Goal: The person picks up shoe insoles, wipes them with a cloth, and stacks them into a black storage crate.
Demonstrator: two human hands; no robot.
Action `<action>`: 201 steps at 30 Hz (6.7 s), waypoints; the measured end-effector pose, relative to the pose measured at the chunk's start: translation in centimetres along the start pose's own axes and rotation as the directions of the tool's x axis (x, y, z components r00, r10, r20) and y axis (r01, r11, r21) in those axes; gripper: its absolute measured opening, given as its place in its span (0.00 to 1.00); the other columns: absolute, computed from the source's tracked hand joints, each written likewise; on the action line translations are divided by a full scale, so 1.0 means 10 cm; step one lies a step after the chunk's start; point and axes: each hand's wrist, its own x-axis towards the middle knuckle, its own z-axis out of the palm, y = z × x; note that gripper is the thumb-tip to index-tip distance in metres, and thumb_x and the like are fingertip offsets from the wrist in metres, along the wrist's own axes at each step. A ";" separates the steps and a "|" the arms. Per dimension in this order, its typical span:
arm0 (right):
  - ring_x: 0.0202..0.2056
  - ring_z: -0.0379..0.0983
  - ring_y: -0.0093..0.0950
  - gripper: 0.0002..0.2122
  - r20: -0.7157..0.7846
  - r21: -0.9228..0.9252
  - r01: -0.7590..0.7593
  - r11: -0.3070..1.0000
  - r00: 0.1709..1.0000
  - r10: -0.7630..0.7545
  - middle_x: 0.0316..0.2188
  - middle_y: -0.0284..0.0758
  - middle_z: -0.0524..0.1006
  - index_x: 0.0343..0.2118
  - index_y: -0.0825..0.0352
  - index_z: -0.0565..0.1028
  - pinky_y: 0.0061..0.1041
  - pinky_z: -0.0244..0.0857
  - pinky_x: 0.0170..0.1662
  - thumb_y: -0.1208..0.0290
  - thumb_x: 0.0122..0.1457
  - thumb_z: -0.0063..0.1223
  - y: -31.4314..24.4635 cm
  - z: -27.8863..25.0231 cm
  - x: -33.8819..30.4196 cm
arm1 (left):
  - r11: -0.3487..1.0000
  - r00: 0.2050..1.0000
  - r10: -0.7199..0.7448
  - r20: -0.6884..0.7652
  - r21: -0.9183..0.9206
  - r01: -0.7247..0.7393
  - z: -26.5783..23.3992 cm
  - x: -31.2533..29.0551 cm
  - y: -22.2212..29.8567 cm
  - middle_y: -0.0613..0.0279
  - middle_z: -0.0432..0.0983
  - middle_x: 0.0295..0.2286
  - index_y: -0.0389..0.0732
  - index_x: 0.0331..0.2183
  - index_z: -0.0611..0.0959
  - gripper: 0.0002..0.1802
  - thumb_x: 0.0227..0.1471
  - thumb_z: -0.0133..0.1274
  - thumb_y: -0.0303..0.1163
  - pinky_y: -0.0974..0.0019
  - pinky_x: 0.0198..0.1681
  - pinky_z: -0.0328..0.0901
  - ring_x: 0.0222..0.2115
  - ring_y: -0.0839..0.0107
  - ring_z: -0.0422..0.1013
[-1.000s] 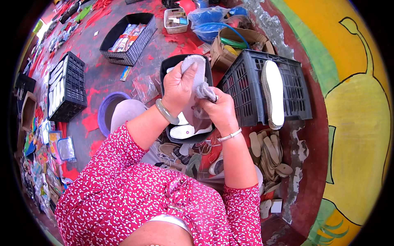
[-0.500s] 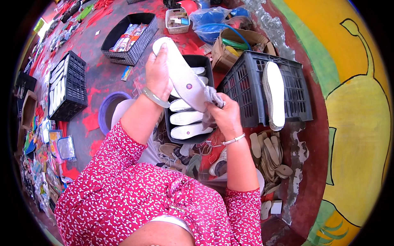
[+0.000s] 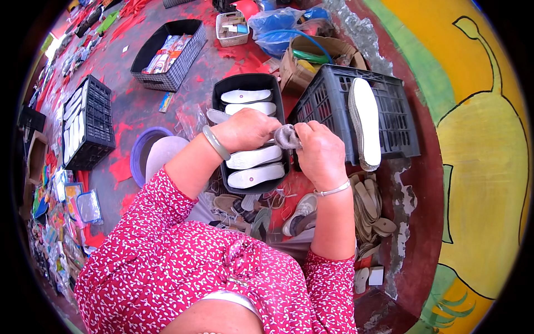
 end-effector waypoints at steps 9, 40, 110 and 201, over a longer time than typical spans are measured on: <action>0.30 0.73 0.21 0.11 0.106 0.543 -0.402 0.737 0.904 0.414 0.32 0.32 0.77 0.39 0.68 0.74 0.19 0.65 0.33 0.77 0.51 0.53 0.56 -0.31 -0.14 | 0.501 0.965 -0.251 -0.079 -0.863 0.060 -0.26 -0.08 -0.17 0.70 0.76 0.29 0.35 0.40 0.78 0.15 0.49 0.56 0.29 0.77 0.35 0.65 0.30 0.85 0.68; 0.31 0.66 0.13 0.11 0.149 0.948 -0.257 0.189 0.881 0.449 0.31 0.27 0.74 0.39 0.73 0.75 0.12 0.62 0.33 0.81 0.51 0.56 -0.05 0.19 0.09 | 0.348 0.932 -0.337 -0.134 -0.938 -0.009 -0.15 -0.07 0.26 0.74 0.72 0.24 0.37 0.35 0.80 0.10 0.54 0.49 0.32 0.79 0.25 0.60 0.22 0.88 0.63; 0.47 0.67 0.40 0.27 -0.180 0.312 -0.276 0.909 0.922 0.342 0.46 0.46 0.70 0.49 0.71 0.67 0.32 0.60 0.51 0.69 0.45 0.61 0.23 -0.21 -0.03 | -0.402 0.773 -0.633 -0.036 -0.838 -0.368 -0.04 0.10 -0.16 0.54 0.74 0.36 0.32 0.40 0.72 0.13 0.56 0.46 0.31 0.56 0.44 0.66 0.38 0.62 0.72; 0.35 0.69 0.38 0.05 0.387 0.114 0.163 0.980 0.901 -0.195 0.27 0.39 0.70 0.26 0.64 0.73 0.34 0.67 0.35 0.74 0.50 0.44 0.31 2.76 -0.72 | 0.128 0.750 -0.646 -0.140 -0.989 -0.074 -0.25 -0.28 -0.25 0.64 0.76 0.35 0.40 0.34 0.80 0.10 0.52 0.48 0.32 0.69 0.44 0.59 0.39 0.76 0.69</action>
